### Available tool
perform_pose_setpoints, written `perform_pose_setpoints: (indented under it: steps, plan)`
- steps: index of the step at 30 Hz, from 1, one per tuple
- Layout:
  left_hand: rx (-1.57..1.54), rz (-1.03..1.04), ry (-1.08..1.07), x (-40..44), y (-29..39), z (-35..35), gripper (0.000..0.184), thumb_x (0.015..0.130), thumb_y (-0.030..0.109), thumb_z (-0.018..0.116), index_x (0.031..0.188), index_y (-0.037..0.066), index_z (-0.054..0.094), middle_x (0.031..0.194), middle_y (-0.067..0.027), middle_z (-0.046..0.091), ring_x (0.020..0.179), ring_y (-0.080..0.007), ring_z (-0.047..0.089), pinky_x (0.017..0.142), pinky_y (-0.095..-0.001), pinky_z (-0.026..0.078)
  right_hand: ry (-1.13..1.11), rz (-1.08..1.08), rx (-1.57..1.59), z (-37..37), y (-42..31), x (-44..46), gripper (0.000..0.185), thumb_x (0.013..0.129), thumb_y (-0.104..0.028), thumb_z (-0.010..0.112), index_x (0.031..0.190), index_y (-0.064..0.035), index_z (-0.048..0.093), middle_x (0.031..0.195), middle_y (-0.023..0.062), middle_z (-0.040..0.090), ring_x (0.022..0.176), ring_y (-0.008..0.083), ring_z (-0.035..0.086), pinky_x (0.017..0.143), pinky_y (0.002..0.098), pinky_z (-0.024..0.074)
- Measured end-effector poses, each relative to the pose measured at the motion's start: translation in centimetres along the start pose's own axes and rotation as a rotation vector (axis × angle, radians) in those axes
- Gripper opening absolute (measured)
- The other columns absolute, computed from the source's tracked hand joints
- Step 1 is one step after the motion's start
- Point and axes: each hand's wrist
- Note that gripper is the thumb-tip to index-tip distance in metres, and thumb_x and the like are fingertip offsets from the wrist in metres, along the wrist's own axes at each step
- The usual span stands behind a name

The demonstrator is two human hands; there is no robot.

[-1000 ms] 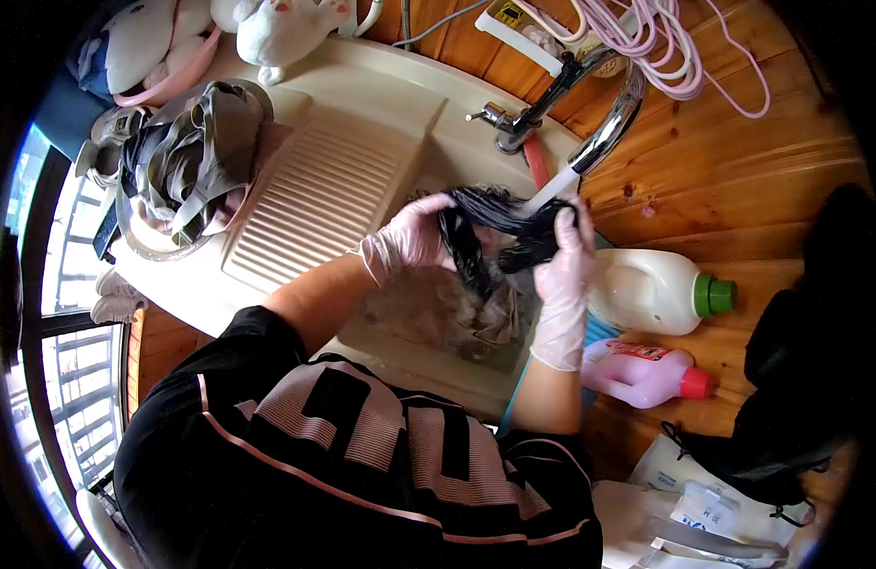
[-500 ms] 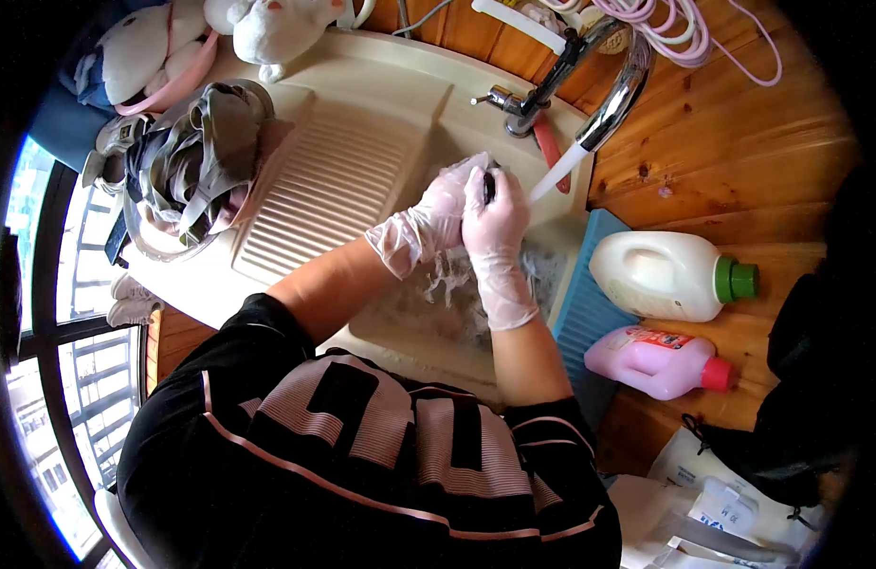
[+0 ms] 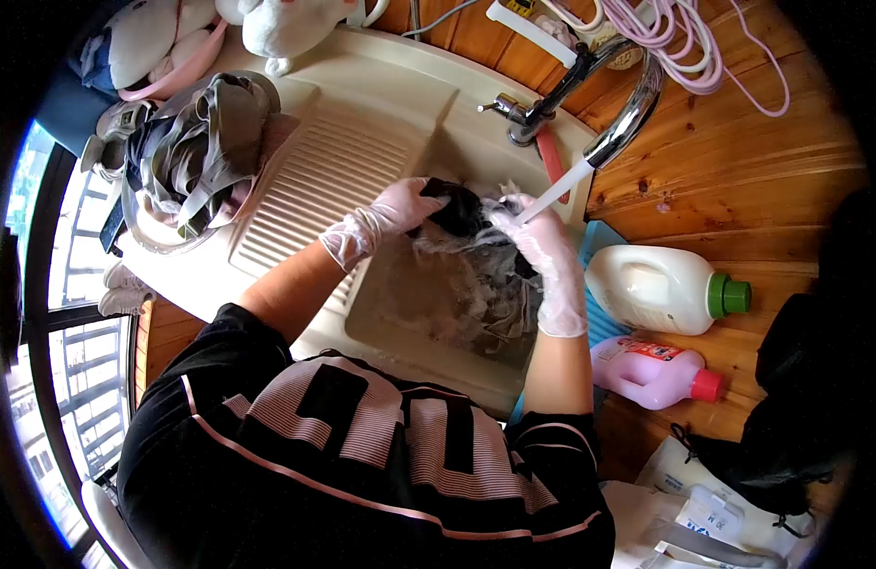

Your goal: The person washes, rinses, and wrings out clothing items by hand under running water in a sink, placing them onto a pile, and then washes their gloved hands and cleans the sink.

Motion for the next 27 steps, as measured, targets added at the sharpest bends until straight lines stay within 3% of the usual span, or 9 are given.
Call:
perform_pose_setpoints:
  steps: [3,7,9,12,15,16,21,24,27]
  plan:
    - [0.311,0.363,0.241,1.3,-2.4,-0.9,0.035,0.072,0.022,0.065,0.101,0.003,0.062,0.084,-0.0178,0.063,0.08,-0.0312,0.062,0.075,-0.0369,0.048,0.058,-0.059,-0.323,-1.9,-1.4,-1.2,0.038,0.076,-0.018,0.072,0.109,-0.0019,0.061,0.091,0.0113,0.067,0.081,0.0165,0.06,0.075,0.0277,0.0462]
    - [0.343,0.202,0.195,-0.5,-0.1,-3.8,0.031,0.066,0.022,0.066,0.09,0.003,0.063,0.082,-0.0174,0.063,0.079,-0.0323,0.062,0.073,-0.0398,0.048,0.249,-0.09,-0.198,-3.7,-2.3,-2.0,0.033,0.078,-0.013,0.07,0.107,-0.0016,0.062,0.096,0.0126,0.067,0.082,0.0171,0.061,0.077,0.0286,0.0466]
    - [0.584,0.19,0.177,-0.9,0.4,-4.1,0.032,0.066,0.028,0.07,0.087,0.004,0.064,0.078,-0.0151,0.064,0.075,-0.0314,0.062,0.069,-0.04,0.048,0.135,-0.191,-0.13,-3.3,-3.4,-2.5,0.032,0.077,-0.01,0.071,0.107,-0.0003,0.062,0.094,0.0088,0.066,0.08,0.0173,0.061,0.075,0.0284,0.0466]
    - [0.772,0.12,0.019,-1.6,2.1,-4.9,0.043,0.067,0.039,0.073,0.09,0.004,0.063,0.078,-0.0156,0.064,0.077,-0.0327,0.062,0.069,-0.0409,0.048,0.235,-0.118,0.301,-3.7,-6.8,-3.5,0.032,0.075,0.002,0.068,0.105,0.0012,0.059,0.089,0.004,0.061,0.086,0.0154,0.058,0.078,0.0273,0.0461]
    - [0.606,0.36,-0.104,-0.9,0.9,-3.8,0.052,0.069,0.041,0.072,0.105,0.006,0.06,0.089,-0.0179,0.063,0.088,-0.0341,0.061,0.076,-0.0406,0.047,-0.015,-0.334,0.079,-2.5,-5.7,-2.2,0.037,0.075,0.012,0.058,0.11,-0.0002,0.056,0.099,0.0044,0.059,0.092,0.0129,0.055,0.078,0.0244,0.0451]
    - [0.549,0.386,-0.128,-1.3,1.6,-3.9,0.063,0.072,0.04,0.071,0.121,0.005,0.051,0.103,-0.0201,0.061,0.1,-0.0351,0.057,0.084,-0.0398,0.045,-0.054,-0.297,0.238,-2.6,-6.2,-2.5,0.041,0.074,0.014,0.056,0.113,-0.0004,0.053,0.106,0.0054,0.056,0.099,0.0138,0.053,0.085,0.025,0.0436]
    - [0.461,0.437,-0.104,-1.1,2.6,-4.0,0.074,0.072,0.039,0.072,0.128,-0.001,0.043,0.116,-0.0211,0.057,0.109,-0.0331,0.054,0.093,-0.0366,0.043,0.051,-0.33,0.302,-1.6,-5.3,-1.8,0.033,0.072,0.01,0.062,0.104,0.0013,0.056,0.101,0.0058,0.059,0.094,0.014,0.056,0.085,0.0265,0.044]
    - [0.347,0.469,-0.175,-0.8,3.9,-3.4,0.082,0.071,0.04,0.072,0.133,-0.001,0.038,0.12,-0.0232,0.053,0.114,-0.0322,0.051,0.097,-0.0353,0.04,0.34,-0.28,0.391,-2.8,-6.3,-2.4,0.03,0.072,0.012,0.061,0.1,0.0041,0.058,0.094,0.0072,0.062,0.086,0.015,0.06,0.079,0.0261,0.0481]
    - [0.368,0.572,-0.071,0.0,4.4,-0.6,0.091,0.068,0.041,0.074,0.136,-0.002,0.031,0.127,-0.025,0.046,0.119,-0.0331,0.046,0.1,-0.0355,0.037,0.3,-0.269,0.104,-2.6,-5.4,-1.8,0.032,0.072,0.011,0.06,0.102,0.0015,0.059,0.091,0.0038,0.062,0.08,0.0106,0.057,0.075,0.0248,0.0469]
Point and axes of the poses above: each hand's wrist, its own x-axis towards the middle knuckle, its own z-axis out of the palm, y = z × x
